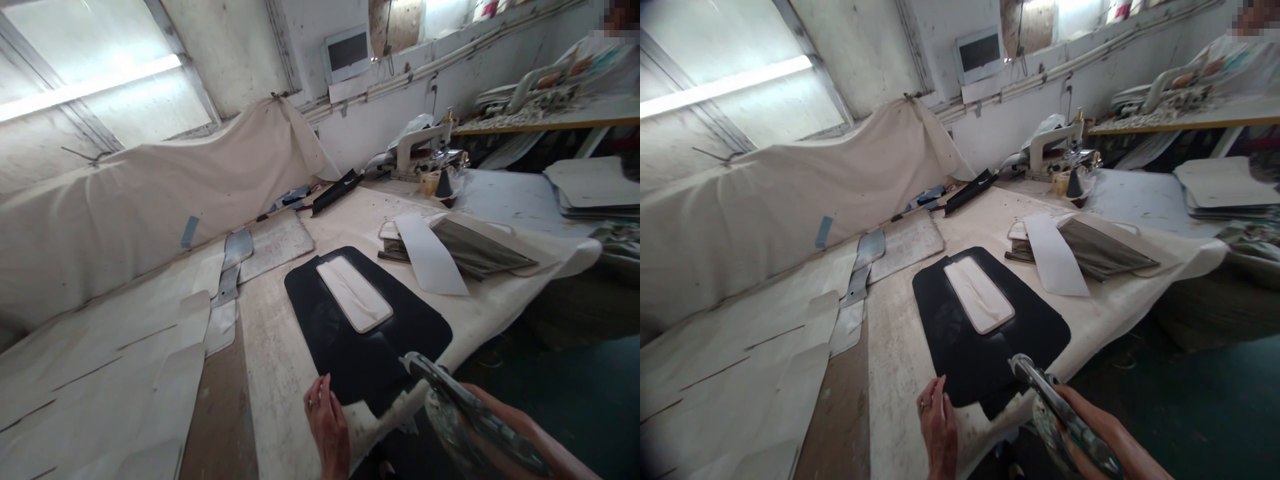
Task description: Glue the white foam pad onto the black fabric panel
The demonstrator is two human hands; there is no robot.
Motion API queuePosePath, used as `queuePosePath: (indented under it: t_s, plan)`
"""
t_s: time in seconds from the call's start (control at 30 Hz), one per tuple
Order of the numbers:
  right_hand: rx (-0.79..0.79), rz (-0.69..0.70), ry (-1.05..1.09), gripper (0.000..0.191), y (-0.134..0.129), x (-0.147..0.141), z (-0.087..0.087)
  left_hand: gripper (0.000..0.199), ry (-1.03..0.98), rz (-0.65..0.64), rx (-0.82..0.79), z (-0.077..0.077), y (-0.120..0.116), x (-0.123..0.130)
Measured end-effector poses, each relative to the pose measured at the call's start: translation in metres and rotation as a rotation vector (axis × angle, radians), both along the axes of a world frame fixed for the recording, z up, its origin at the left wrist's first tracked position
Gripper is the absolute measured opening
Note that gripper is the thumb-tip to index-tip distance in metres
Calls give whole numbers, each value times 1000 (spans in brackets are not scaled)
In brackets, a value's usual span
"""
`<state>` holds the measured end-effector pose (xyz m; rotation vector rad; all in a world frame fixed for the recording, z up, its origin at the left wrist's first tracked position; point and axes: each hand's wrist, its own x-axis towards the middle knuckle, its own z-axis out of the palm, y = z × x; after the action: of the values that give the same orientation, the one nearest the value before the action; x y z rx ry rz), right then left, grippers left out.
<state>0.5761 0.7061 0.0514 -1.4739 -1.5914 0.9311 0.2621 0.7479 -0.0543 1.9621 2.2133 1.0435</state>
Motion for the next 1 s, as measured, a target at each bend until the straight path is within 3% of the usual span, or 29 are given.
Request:
queuePosePath:
  t_s: [0.2,0.4,0.8,1.0]
  plan:
    - [-5,13,-16,51,2,0,-2,37,-89,-63,-85,-9,13,23]
    - [19,-83,-31,50,-2,2,-2,38,-160,-67,-112,-16,12,20]
    - [79,-111,-74,56,2,26,-24,37,-104,-72,-91,-16,14,19]
    - [85,-69,-127,58,13,39,-27,38,-100,-63,-111,-15,13,20]
